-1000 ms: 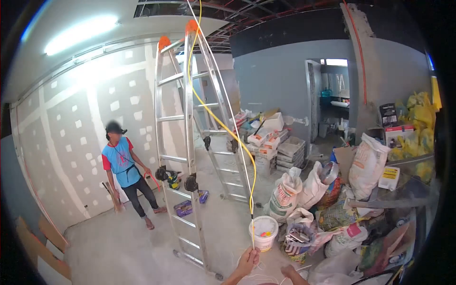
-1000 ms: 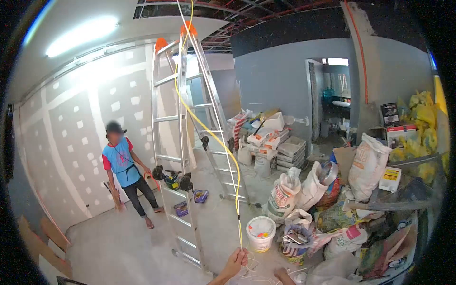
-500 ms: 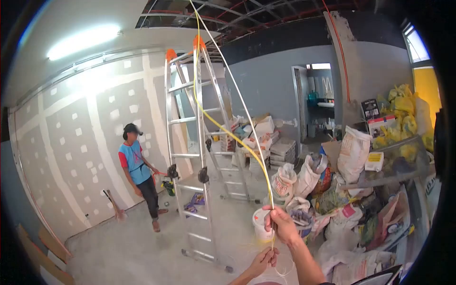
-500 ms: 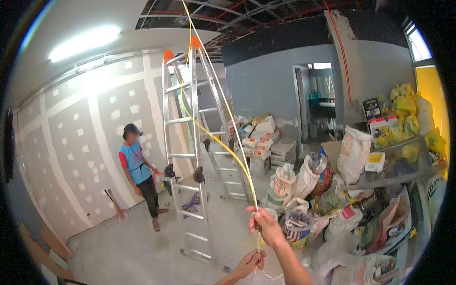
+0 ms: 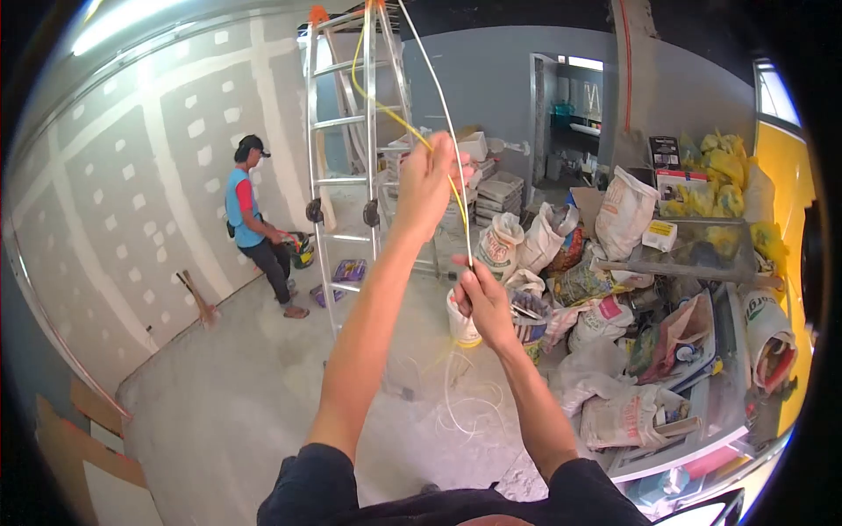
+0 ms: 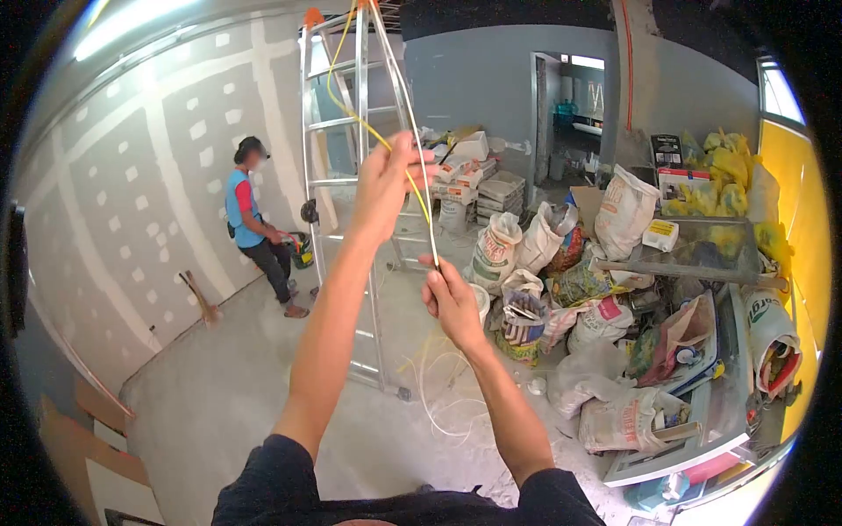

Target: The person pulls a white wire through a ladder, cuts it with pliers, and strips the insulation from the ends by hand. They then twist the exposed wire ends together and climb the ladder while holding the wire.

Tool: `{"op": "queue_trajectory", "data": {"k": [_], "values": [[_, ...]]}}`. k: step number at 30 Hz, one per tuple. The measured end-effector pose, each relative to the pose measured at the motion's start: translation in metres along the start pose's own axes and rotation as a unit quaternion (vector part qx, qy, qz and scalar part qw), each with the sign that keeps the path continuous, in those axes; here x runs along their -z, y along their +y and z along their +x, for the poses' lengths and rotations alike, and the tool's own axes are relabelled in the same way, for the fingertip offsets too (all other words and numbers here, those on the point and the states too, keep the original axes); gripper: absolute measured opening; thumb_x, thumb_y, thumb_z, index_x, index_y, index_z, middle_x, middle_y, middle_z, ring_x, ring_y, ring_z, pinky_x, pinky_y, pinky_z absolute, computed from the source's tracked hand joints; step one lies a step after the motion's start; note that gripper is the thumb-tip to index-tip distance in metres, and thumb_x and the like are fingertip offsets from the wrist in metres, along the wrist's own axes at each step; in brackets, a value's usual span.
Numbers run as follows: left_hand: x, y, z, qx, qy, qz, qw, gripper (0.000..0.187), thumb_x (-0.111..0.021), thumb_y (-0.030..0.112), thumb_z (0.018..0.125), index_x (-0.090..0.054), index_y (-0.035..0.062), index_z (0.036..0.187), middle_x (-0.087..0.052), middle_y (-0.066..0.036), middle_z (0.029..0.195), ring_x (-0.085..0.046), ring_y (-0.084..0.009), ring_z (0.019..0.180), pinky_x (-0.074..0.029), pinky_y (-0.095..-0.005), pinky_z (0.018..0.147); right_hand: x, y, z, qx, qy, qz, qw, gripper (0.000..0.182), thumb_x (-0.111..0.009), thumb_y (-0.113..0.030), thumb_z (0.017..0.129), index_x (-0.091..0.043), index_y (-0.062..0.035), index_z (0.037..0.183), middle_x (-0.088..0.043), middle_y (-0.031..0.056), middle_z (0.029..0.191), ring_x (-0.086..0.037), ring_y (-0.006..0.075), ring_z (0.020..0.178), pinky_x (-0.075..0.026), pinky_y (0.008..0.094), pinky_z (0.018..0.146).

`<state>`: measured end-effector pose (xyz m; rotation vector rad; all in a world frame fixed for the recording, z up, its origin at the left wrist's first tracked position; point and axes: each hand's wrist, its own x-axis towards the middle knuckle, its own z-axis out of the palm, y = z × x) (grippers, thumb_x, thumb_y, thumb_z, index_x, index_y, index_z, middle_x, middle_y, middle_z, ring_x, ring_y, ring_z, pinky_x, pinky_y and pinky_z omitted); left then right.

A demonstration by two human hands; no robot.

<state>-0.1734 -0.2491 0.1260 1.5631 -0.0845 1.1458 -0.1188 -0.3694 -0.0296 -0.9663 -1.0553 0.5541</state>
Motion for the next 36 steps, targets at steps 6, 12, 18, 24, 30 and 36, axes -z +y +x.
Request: {"op": "queue_trajectory", "data": {"k": [6, 12, 18, 24, 30, 36], "values": [[-0.033, 0.015, -0.018, 0.053, 0.066, 0.016, 0.996, 0.048, -0.042, 0.039, 0.106, -0.050, -0.0019, 0.130, -0.054, -0.003, 0.070, -0.055, -0.0136, 0.049, -0.045, -0.0281, 0.042, -0.016, -0.002, -0.047, 0.000, -0.020, 0.056, 0.998, 0.035, -0.043, -0.024, 0.107, -0.048, -0.0065, 0.137, -0.054, -0.0002, 0.076, -0.054, 0.0099, 0.062, -0.046, 0.0242, 0.057], [-0.035, 0.010, -0.028, 0.138, 0.076, 0.102, 0.982, 0.040, -0.044, 0.034, 0.106, -0.053, 0.0019, 0.129, -0.045, 0.002, 0.066, -0.039, -0.0085, 0.049, -0.032, -0.0245, 0.042, -0.023, 0.008, -0.111, -0.146, -0.084, 0.221, 0.961, 0.038, -0.049, -0.029, 0.105, -0.050, -0.0020, 0.131, -0.057, 0.0006, 0.082, -0.055, 0.0102, 0.064, -0.047, 0.0266, 0.058], [0.016, -0.004, -0.054, 0.219, 0.071, 0.001, 0.973, 0.030, -0.047, 0.030, 0.105, -0.059, 0.0023, 0.108, -0.043, 0.002, 0.066, -0.037, -0.0085, 0.052, -0.029, -0.0239, 0.043, -0.022, 0.001, -0.133, -0.179, -0.066, 0.163, 0.968, 0.031, -0.051, -0.026, 0.104, -0.058, -0.0005, 0.121, -0.058, -0.0002, 0.079, -0.053, 0.0082, 0.062, -0.045, 0.0249, 0.056], [0.062, 0.001, -0.081, 0.228, 0.033, -0.188, 0.955, 0.029, -0.046, 0.026, 0.106, -0.056, -0.0006, 0.111, -0.035, 0.004, 0.067, -0.032, -0.0063, 0.054, -0.029, -0.0223, 0.046, -0.038, 0.011, -0.148, -0.042, -0.046, -0.089, 0.994, 0.030, -0.047, -0.026, 0.106, -0.065, -0.0072, 0.121, -0.055, -0.0049, 0.075, -0.043, 0.0027, 0.065, -0.035, 0.0194, 0.057], [0.096, 0.007, -0.090, 0.236, 0.037, -0.238, 0.941, 0.024, -0.048, 0.024, 0.105, -0.056, 0.0013, 0.108, -0.035, 0.005, 0.066, -0.030, -0.0055, 0.050, -0.026, -0.0228, 0.044, -0.081, 0.003, -0.156, -0.038, 0.035, 0.080, 0.995, 0.030, -0.051, -0.021, 0.104, -0.059, -0.0036, 0.127, -0.065, 0.0020, 0.097, -0.053, 0.0071, 0.076, -0.046, 0.0229, 0.069], [0.126, 0.020, -0.095, 0.248, 0.046, -0.264, 0.931, 0.023, -0.050, 0.025, 0.104, -0.057, 0.0038, 0.106, -0.035, 0.006, 0.063, -0.030, -0.0057, 0.048, -0.024, -0.0226, 0.043, -0.112, 0.016, -0.162, -0.033, 0.013, -0.006, 0.999, 0.033, -0.059, -0.024, 0.100, -0.060, 0.0002, 0.123, -0.066, 0.0031, 0.097, -0.053, 0.0066, 0.075, -0.047, 0.0233, 0.067]]}}
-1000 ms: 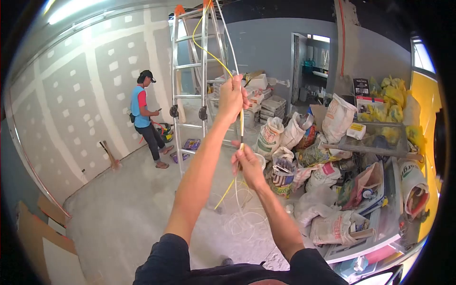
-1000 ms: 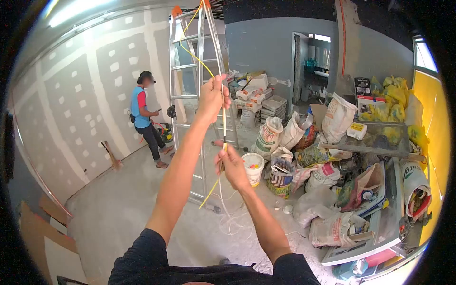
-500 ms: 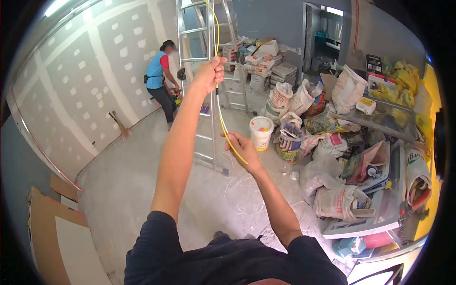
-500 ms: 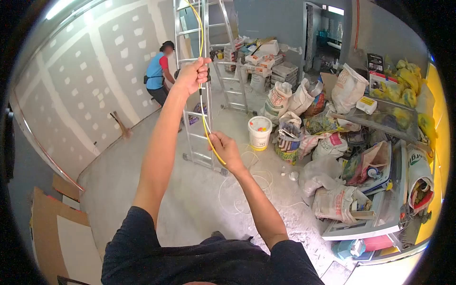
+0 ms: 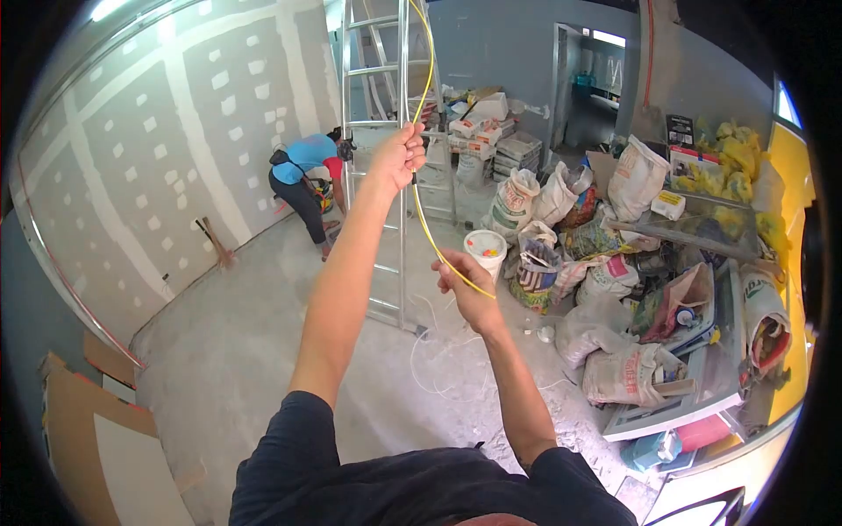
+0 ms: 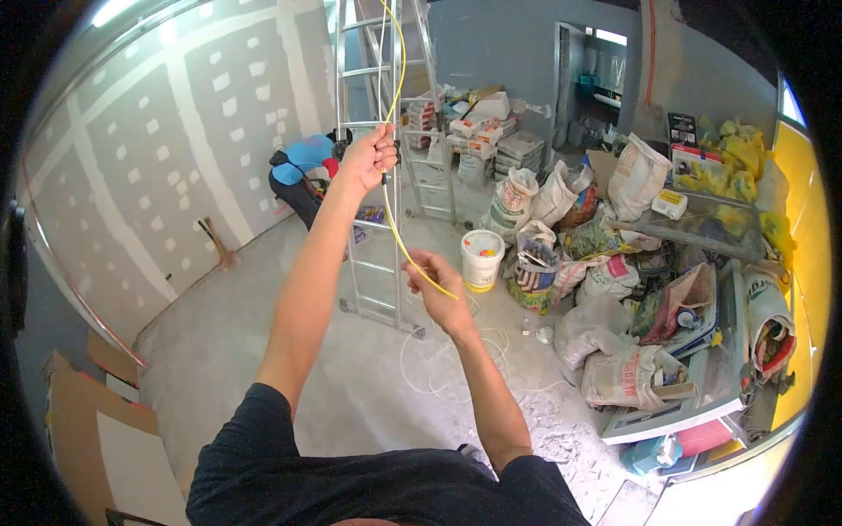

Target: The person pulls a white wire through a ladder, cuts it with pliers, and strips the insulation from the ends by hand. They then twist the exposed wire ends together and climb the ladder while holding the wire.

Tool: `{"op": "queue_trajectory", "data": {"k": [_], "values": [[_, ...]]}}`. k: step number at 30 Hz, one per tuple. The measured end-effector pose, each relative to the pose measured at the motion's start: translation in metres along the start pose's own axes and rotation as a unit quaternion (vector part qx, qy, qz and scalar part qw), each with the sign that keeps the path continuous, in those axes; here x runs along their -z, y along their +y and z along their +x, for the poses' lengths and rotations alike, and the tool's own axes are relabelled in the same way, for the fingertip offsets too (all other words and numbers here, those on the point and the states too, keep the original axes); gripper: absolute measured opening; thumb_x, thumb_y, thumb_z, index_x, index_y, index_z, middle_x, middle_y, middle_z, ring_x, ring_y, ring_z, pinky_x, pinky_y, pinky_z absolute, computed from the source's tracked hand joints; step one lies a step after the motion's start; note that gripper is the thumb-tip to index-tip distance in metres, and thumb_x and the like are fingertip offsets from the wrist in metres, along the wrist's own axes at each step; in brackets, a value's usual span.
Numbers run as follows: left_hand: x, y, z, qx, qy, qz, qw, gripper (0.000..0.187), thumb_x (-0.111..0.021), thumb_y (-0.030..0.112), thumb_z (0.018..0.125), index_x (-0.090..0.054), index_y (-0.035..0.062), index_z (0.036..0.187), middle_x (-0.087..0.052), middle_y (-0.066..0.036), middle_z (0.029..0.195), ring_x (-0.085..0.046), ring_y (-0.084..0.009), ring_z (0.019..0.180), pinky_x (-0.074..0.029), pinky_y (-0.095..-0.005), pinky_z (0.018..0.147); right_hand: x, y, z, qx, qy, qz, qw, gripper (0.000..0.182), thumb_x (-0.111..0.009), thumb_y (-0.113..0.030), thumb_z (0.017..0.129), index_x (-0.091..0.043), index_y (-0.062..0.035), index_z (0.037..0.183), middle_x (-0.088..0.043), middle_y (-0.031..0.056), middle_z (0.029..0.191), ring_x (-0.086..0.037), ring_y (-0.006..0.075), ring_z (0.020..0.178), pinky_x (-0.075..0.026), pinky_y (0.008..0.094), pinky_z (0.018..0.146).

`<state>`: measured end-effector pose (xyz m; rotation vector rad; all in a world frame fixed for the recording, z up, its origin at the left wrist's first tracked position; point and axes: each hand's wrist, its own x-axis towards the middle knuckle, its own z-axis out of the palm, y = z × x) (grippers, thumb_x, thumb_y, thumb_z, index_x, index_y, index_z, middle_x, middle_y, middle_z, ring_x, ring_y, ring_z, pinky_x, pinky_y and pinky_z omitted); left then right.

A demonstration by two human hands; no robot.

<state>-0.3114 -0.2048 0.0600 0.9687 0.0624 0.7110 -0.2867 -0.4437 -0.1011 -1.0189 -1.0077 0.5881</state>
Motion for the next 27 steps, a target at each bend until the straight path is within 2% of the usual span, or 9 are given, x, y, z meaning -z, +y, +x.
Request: {"op": "queue_trajectory", "data": {"k": [1, 4, 7, 10, 14, 16, 20, 22, 27], "values": [[0.004, 0.003, -0.002, -0.001, 0.004, 0.005, 1.000, 0.022, -0.051, 0.025, 0.104, -0.058, 0.0044, 0.105, -0.035, 0.006, 0.063, -0.029, -0.0058, 0.048, -0.024, -0.0228, 0.043, -0.007, 0.000, -0.001, 0.003, 0.002, -0.003, 1.000, 0.033, -0.059, -0.024, 0.100, -0.060, 0.0002, 0.123, -0.066, 0.0031, 0.097, -0.053, 0.0066, 0.075, -0.047, 0.0233, 0.067], [0.013, 0.013, -0.006, -0.009, 0.012, -0.011, 1.000, 0.023, -0.052, 0.025, 0.103, -0.057, 0.0035, 0.105, -0.035, 0.005, 0.064, -0.029, -0.0057, 0.049, -0.024, -0.0228, 0.043, -0.025, 0.005, -0.009, 0.041, 0.065, -0.066, 0.995, 0.028, -0.063, -0.023, 0.098, -0.066, -0.0010, 0.116, -0.062, -0.0009, 0.083, -0.053, 0.0045, 0.075, -0.043, 0.0201, 0.066], [0.018, 0.024, -0.011, -0.019, 0.013, 0.005, 1.000, 0.023, -0.051, 0.026, 0.104, -0.056, 0.0045, 0.102, -0.035, 0.006, 0.063, -0.030, -0.0052, 0.048, -0.025, -0.0224, 0.042, -0.044, 0.008, -0.011, 0.026, 0.099, -0.057, 0.993, 0.024, -0.060, -0.024, 0.099, -0.069, -0.0031, 0.106, -0.046, -0.0065, 0.072, -0.039, 0.0030, 0.066, -0.031, 0.0212, 0.057], [0.016, 0.022, -0.023, -0.025, 0.016, 0.015, 0.999, 0.022, -0.050, 0.026, 0.104, -0.056, 0.0051, 0.101, -0.035, 0.007, 0.063, -0.031, -0.0047, 0.048, -0.025, -0.0216, 0.042, -0.057, 0.012, -0.021, 0.026, 0.131, -0.068, 0.989, 0.022, -0.061, -0.023, 0.099, -0.070, -0.0027, 0.103, -0.047, -0.0068, 0.072, -0.039, 0.0029, 0.065, -0.031, 0.0213, 0.056], [0.000, 0.024, -0.027, -0.041, -0.015, 0.015, 0.999, 0.024, -0.053, 0.029, 0.102, -0.057, 0.0059, 0.097, -0.037, 0.006, 0.063, -0.031, -0.0040, 0.049, -0.025, -0.0214, 0.042, -0.065, 0.015, -0.031, 0.086, 0.163, -0.119, 0.976, 0.020, -0.063, -0.020, 0.097, -0.070, -0.0016, 0.099, -0.050, -0.0059, 0.068, -0.039, 0.0030, 0.061, -0.031, 0.0220, 0.053], [-0.016, 0.041, -0.024, -0.040, -0.039, 0.014, 0.998, 0.026, -0.053, 0.031, 0.102, -0.057, 0.0053, 0.101, -0.039, 0.006, 0.064, -0.032, -0.0039, 0.050, -0.026, -0.0211, 0.043, -0.062, 0.018, -0.035, 0.099, 0.177, -0.150, 0.968, 0.019, -0.064, -0.019, 0.097, -0.070, -0.0013, 0.099, -0.051, -0.0049, 0.068, -0.039, 0.0029, 0.060, -0.031, 0.0223, 0.053], [-0.052, 0.078, -0.018, -0.106, -0.059, 0.065, 0.990, 0.029, -0.051, 0.032, 0.103, -0.057, 0.0039, 0.109, -0.041, 0.004, 0.066, -0.033, -0.0051, 0.051, -0.027, -0.0213, 0.044, -0.065, 0.007, -0.041, 0.104, 0.182, -0.193, 0.959, 0.020, -0.064, -0.020, 0.097, -0.070, -0.0003, 0.100, -0.051, -0.0050, 0.069, -0.041, 0.0029, 0.063, -0.033, 0.0219, 0.055], [-0.053, 0.083, -0.012, -0.108, -0.063, 0.101, 0.987, 0.025, -0.049, 0.029, 0.105, -0.056, 0.0047, 0.109, -0.038, 0.004, 0.067, -0.034, -0.0044, 0.053, -0.027, -0.0201, 0.044, -0.065, 0.012, -0.039, 0.113, 0.192, -0.199, 0.954, 0.019, -0.065, -0.018, 0.096, -0.070, -0.0004, 0.099, -0.052, -0.0040, 0.067, -0.042, 0.0028, 0.061, -0.034, 0.0221, 0.054], [-0.024, 0.066, -0.001, -0.094, -0.040, 0.057, 0.993, 0.027, -0.049, 0.031, 0.105, -0.055, 0.0052, 0.109, -0.038, 0.005, 0.066, -0.032, -0.0049, 0.049, -0.026, -0.0209, 0.041, -0.053, 0.026, -0.026, 0.123, 0.181, -0.196, 0.956, 0.017, -0.066, -0.017, 0.095, -0.070, -0.0001, 0.099, -0.056, -0.0028, 0.067, -0.046, 0.0032, 0.061, -0.038, 0.0217, 0.054]]}}
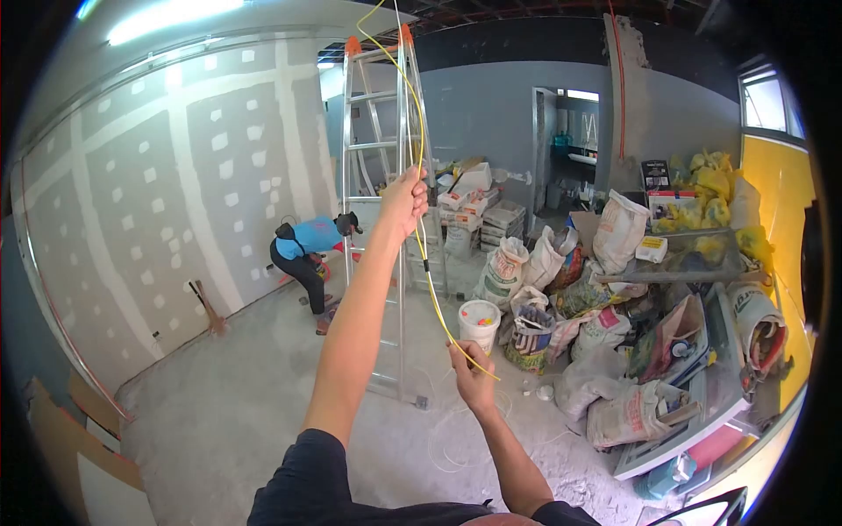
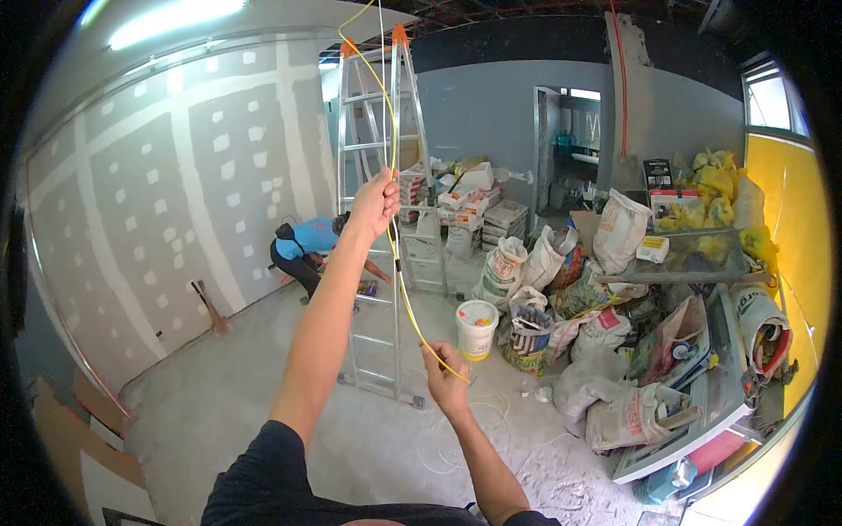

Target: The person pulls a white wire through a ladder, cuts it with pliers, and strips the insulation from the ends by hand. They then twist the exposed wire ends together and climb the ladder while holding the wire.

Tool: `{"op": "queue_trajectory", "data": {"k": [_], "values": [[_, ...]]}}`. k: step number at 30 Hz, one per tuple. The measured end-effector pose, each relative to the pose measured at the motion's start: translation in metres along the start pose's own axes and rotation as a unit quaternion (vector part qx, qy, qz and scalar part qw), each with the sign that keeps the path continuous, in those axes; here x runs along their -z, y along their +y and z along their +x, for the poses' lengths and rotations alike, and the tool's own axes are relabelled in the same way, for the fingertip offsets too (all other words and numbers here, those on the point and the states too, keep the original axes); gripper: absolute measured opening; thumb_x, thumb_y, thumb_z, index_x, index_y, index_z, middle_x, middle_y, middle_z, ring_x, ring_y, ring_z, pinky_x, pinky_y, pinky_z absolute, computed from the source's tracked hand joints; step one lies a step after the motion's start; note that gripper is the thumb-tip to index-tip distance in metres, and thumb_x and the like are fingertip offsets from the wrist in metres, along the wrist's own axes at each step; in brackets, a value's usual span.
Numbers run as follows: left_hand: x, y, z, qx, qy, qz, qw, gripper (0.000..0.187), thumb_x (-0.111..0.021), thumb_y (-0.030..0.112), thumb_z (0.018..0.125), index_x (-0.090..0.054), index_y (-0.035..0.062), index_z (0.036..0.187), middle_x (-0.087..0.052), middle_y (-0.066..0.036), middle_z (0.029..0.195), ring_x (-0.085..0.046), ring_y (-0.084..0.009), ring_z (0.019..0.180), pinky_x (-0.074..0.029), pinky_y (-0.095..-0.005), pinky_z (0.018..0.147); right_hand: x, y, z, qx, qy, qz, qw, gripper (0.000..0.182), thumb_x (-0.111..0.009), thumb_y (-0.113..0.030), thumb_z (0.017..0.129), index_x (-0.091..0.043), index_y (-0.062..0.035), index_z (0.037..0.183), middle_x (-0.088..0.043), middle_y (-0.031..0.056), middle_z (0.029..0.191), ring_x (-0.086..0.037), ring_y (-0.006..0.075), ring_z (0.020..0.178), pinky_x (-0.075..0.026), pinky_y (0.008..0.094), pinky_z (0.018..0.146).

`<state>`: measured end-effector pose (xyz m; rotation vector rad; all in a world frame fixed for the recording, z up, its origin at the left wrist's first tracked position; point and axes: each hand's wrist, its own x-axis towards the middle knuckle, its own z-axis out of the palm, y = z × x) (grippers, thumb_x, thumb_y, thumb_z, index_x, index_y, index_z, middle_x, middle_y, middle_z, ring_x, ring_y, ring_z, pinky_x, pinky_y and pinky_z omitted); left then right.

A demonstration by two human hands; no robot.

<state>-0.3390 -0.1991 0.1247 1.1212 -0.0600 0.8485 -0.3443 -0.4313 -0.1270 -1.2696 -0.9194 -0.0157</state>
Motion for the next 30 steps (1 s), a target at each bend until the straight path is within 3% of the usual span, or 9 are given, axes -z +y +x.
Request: {"op": "queue_trajectory", "data": {"k": [3, 6, 8, 9, 11, 14, 22, 25, 30], "values": [[0.017, -0.017, -0.002, 0.012, -0.003, 0.013, 1.000, 0.028, -0.047, 0.032, 0.105, -0.055, 0.0053, 0.110, -0.038, 0.005, 0.066, -0.033, -0.0048, 0.049, -0.027, -0.0208, 0.041, -0.004, 0.016, 0.005, -0.018, -0.030, 0.026, 0.999, 0.019, -0.064, -0.018, 0.097, -0.068, -0.0002, 0.103, -0.057, -0.0025, 0.070, -0.047, 0.0043, 0.061, -0.040, 0.0230, 0.054], [0.041, -0.027, -0.006, 0.017, 0.003, 0.014, 1.000, 0.030, -0.047, 0.032, 0.105, -0.055, 0.0047, 0.111, -0.038, 0.004, 0.067, -0.034, -0.0050, 0.049, -0.028, -0.0209, 0.042, -0.014, 0.027, 0.011, -0.135, -0.120, 0.146, 0.973, 0.027, -0.061, -0.019, 0.099, -0.063, -0.0006, 0.118, -0.063, 0.0003, 0.079, -0.054, 0.0064, 0.066, -0.046, 0.0239, 0.060], [0.063, -0.025, -0.008, 0.019, 0.013, 0.035, 0.999, 0.031, -0.047, 0.032, 0.105, -0.055, 0.0042, 0.116, -0.038, 0.005, 0.067, -0.033, -0.0049, 0.049, -0.028, -0.0209, 0.042, -0.026, 0.029, 0.015, -0.120, -0.151, 0.221, 0.956, 0.039, -0.053, -0.027, 0.103, -0.054, -0.0018, 0.133, -0.068, 0.0069, 0.098, -0.062, 0.0116, 0.085, -0.051, 0.0265, 0.078], [0.077, -0.023, -0.011, 0.019, 0.014, 0.035, 0.999, 0.031, -0.047, 0.032, 0.105, -0.055, 0.0042, 0.116, -0.038, 0.005, 0.067, -0.033, -0.0049, 0.049, -0.028, -0.0209, 0.042, -0.031, 0.033, 0.018, -0.121, -0.152, 0.220, 0.956, 0.039, -0.053, -0.027, 0.103, -0.054, -0.0018, 0.133, -0.068, 0.0069, 0.098, -0.062, 0.0116, 0.085, -0.051, 0.0265, 0.078], [0.111, -0.019, -0.021, 0.009, 0.028, 0.073, 0.997, 0.030, -0.049, 0.032, 0.104, -0.058, 0.0051, 0.113, -0.039, 0.005, 0.066, -0.034, -0.0043, 0.049, -0.027, -0.0208, 0.041, -0.043, 0.050, 0.028, -0.148, -0.178, 0.198, 0.952, 0.047, -0.043, -0.035, 0.106, -0.049, -0.0016, 0.139, -0.065, 0.0127, 0.119, -0.060, 0.0172, 0.108, -0.045, 0.0312, 0.097], [0.171, -0.018, -0.043, 0.039, 0.054, 0.067, 0.996, 0.032, -0.050, 0.034, 0.104, -0.057, 0.0063, 0.119, -0.038, 0.006, 0.067, -0.032, -0.0040, 0.050, -0.027, -0.0203, 0.042, -0.065, 0.082, 0.042, -0.197, -0.198, 0.281, 0.918, 0.053, -0.038, -0.042, 0.107, -0.051, -0.0007, 0.137, -0.061, 0.0127, 0.128, -0.056, 0.0192, 0.117, -0.041, 0.0339, 0.103], [0.323, -0.015, -0.071, 0.017, 0.115, 0.069, 0.991, 0.027, -0.051, 0.031, 0.104, -0.057, 0.0072, 0.115, -0.038, 0.006, 0.067, -0.033, -0.0044, 0.050, -0.029, -0.0216, 0.045, -0.143, 0.122, 0.107, -0.262, -0.234, 0.136, 0.926, 0.047, -0.049, -0.036, 0.104, -0.056, 0.0018, 0.131, -0.065, 0.0104, 0.120, -0.063, 0.0184, 0.104, -0.049, 0.0321, 0.091], [0.369, -0.017, -0.072, 0.011, 0.138, 0.099, 0.985, 0.025, -0.053, 0.029, 0.103, -0.057, 0.0066, 0.115, -0.038, 0.007, 0.066, -0.034, -0.0042, 0.050, -0.028, -0.0212, 0.045, -0.198, 0.102, 0.155, -0.138, -0.266, 0.032, 0.953, 0.036, -0.051, -0.027, 0.103, -0.063, 0.0017, 0.120, -0.069, 0.0055, 0.105, -0.063, 0.0140, 0.092, -0.049, 0.0273, 0.080], [0.433, -0.028, -0.048, 0.017, 0.150, 0.105, 0.983, 0.027, -0.054, 0.030, 0.102, -0.057, 0.0069, 0.115, -0.039, 0.007, 0.066, -0.035, -0.0038, 0.050, -0.028, -0.0214, 0.043, -0.316, 0.098, 0.237, 0.001, -0.308, -0.078, 0.948, 0.043, -0.055, -0.037, 0.098, -0.065, 0.0005, 0.117, -0.070, 0.0101, 0.094, -0.065, 0.0172, 0.085, -0.050, 0.0318, 0.077]]}}
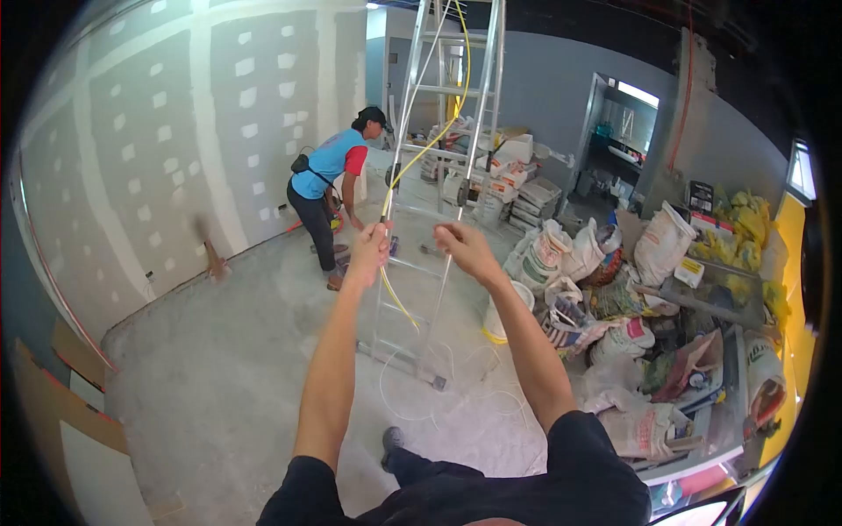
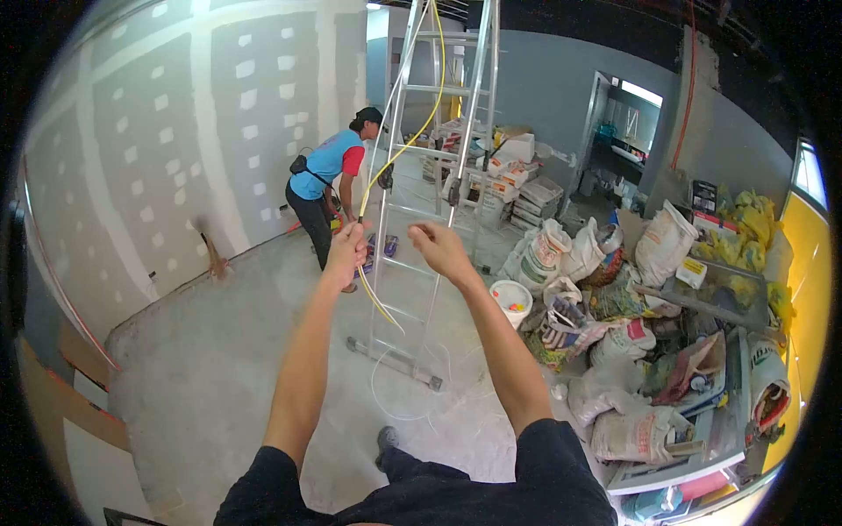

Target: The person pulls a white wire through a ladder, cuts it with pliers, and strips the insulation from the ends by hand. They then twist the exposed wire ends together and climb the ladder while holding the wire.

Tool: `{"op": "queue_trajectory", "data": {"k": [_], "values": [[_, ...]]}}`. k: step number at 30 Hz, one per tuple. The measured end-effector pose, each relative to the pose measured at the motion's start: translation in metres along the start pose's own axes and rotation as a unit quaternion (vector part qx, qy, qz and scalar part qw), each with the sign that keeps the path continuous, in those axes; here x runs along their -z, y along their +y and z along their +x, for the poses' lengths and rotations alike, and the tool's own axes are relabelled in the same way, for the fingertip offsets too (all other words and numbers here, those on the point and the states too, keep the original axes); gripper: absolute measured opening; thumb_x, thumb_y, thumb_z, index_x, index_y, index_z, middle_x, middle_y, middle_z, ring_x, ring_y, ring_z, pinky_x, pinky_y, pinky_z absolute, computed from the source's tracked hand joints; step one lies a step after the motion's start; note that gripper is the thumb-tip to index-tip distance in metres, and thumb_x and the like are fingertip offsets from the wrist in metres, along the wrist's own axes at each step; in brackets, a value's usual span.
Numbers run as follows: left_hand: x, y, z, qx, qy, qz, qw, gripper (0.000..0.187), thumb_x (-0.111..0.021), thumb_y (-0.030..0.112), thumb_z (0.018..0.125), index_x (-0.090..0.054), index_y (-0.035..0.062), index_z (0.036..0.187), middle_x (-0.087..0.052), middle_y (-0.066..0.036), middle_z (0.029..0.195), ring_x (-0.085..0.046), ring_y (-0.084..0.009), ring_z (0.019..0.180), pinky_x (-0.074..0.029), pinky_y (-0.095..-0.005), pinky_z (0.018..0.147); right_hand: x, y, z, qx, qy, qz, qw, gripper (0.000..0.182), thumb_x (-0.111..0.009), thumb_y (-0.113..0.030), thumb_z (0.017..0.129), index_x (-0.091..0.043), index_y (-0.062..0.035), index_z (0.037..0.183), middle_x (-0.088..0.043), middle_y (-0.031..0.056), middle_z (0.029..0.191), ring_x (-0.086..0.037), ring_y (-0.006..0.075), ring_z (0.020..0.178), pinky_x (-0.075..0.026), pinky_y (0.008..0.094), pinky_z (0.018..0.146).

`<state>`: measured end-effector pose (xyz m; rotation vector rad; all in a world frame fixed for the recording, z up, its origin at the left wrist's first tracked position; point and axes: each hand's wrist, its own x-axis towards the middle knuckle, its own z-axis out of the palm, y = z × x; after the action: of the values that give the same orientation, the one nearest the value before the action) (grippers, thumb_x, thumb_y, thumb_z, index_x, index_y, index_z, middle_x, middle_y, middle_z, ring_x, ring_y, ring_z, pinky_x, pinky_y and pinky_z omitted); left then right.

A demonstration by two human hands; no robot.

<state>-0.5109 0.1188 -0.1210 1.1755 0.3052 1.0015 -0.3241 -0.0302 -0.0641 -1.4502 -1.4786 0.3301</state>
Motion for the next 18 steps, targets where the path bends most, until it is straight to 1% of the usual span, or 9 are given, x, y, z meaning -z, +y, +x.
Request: {"op": "queue_trajectory", "data": {"k": [3, 5, 6, 8, 11, 14, 15, 17, 18], "values": [[0.029, -0.023, 0.046, -0.016, -0.001, 0.047, 0.999, 0.027, -0.049, 0.031, 0.104, -0.060, 0.0069, 0.106, -0.042, 0.006, 0.062, -0.038, -0.0055, 0.048, -0.031, -0.0220, 0.043, -0.051, 0.041, 0.098, -0.087, -0.006, 0.032, 0.996, 0.047, -0.052, -0.044, 0.099, -0.063, -0.0032, 0.120, -0.070, 0.0094, 0.103, -0.064, 0.0174, 0.089, -0.051, 0.0301, 0.078], [0.048, -0.046, 0.083, -0.066, 0.003, 0.151, 0.986, 0.031, -0.047, 0.031, 0.105, -0.059, 0.0077, 0.090, -0.046, 0.003, 0.060, -0.043, -0.0069, 0.047, -0.035, -0.0231, 0.043, -0.087, 0.066, 0.142, 0.009, 0.043, -0.008, 0.999, 0.046, -0.049, -0.045, 0.100, -0.064, -0.0043, 0.116, -0.071, 0.0116, 0.102, -0.066, 0.0204, 0.091, -0.052, 0.0334, 0.079], [0.055, -0.053, 0.100, -0.035, 0.007, 0.131, 0.991, 0.032, -0.045, 0.032, 0.106, -0.056, 0.0088, 0.086, -0.047, 0.002, 0.061, -0.046, -0.0076, 0.048, -0.037, -0.0238, 0.043, -0.102, 0.078, 0.164, 0.029, 0.043, -0.073, 0.996, 0.042, -0.050, -0.040, 0.100, -0.064, -0.0024, 0.113, -0.071, 0.0140, 0.101, -0.068, 0.0235, 0.090, -0.052, 0.0369, 0.079], [0.066, -0.065, 0.129, 0.022, -0.023, 0.048, 0.998, 0.028, -0.046, 0.034, 0.106, -0.057, 0.0086, 0.102, -0.049, 0.002, 0.065, -0.048, -0.0094, 0.053, -0.039, -0.0250, 0.047, -0.139, 0.102, 0.197, 0.003, 0.086, -0.027, 0.996, 0.037, -0.052, -0.035, 0.099, -0.064, -0.0013, 0.110, -0.071, 0.0152, 0.095, -0.068, 0.0266, 0.087, -0.052, 0.0380, 0.079], [0.107, -0.106, 0.191, -0.002, -0.047, 0.044, 0.998, 0.031, -0.045, 0.036, 0.106, -0.058, 0.0081, 0.101, -0.052, 0.001, 0.068, -0.053, -0.0102, 0.058, -0.046, -0.0264, 0.052, -0.160, 0.114, 0.228, -0.059, 0.120, 0.014, 0.991, 0.033, -0.052, -0.030, 0.100, -0.063, -0.0003, 0.108, -0.069, 0.0139, 0.087, -0.067, 0.0254, 0.077, -0.051, 0.0373, 0.074], [0.130, -0.094, 0.231, 0.134, -0.072, 0.085, 0.985, 0.027, -0.051, 0.030, 0.104, -0.062, 0.0058, 0.103, -0.063, -0.002, 0.086, -0.061, -0.0111, 0.072, -0.052, -0.0273, 0.065, -0.185, 0.151, 0.265, -0.022, 0.192, 0.065, 0.979, 0.028, -0.050, -0.024, 0.101, -0.063, 0.0004, 0.107, -0.066, 0.0099, 0.079, -0.064, 0.0193, 0.069, -0.051, 0.0339, 0.068], [0.139, -0.082, 0.250, 0.135, -0.078, 0.082, 0.984, 0.027, -0.051, 0.030, 0.104, -0.062, 0.0058, 0.103, -0.063, -0.002, 0.086, -0.061, -0.0111, 0.072, -0.052, -0.0273, 0.065, -0.189, 0.163, 0.278, -0.024, 0.196, 0.061, 0.978, 0.028, -0.050, -0.024, 0.101, -0.063, 0.0004, 0.107, -0.066, 0.0099, 0.079, -0.064, 0.0193, 0.069, -0.051, 0.0339, 0.068], [0.166, -0.064, 0.290, 0.146, -0.183, 0.314, 0.920, 0.029, -0.055, 0.029, 0.102, -0.063, 0.0029, 0.109, -0.066, -0.004, 0.094, -0.063, -0.0123, 0.079, -0.054, -0.0280, 0.070, -0.200, 0.191, 0.298, -0.042, 0.209, 0.137, 0.967, 0.027, -0.047, -0.020, 0.104, -0.064, 0.0005, 0.106, -0.060, 0.0045, 0.073, -0.059, 0.0129, 0.067, -0.050, 0.0294, 0.064], [0.183, -0.071, 0.323, 0.067, -0.211, 0.317, 0.922, 0.031, -0.057, 0.029, 0.101, -0.063, 0.0011, 0.113, -0.066, -0.003, 0.098, -0.063, -0.0124, 0.083, -0.053, -0.0278, 0.073, -0.204, 0.199, 0.306, -0.051, 0.216, 0.137, 0.965, 0.027, -0.047, -0.020, 0.104, -0.064, 0.0005, 0.106, -0.060, 0.0045, 0.073, -0.059, 0.0129, 0.067, -0.050, 0.0294, 0.064]]}}
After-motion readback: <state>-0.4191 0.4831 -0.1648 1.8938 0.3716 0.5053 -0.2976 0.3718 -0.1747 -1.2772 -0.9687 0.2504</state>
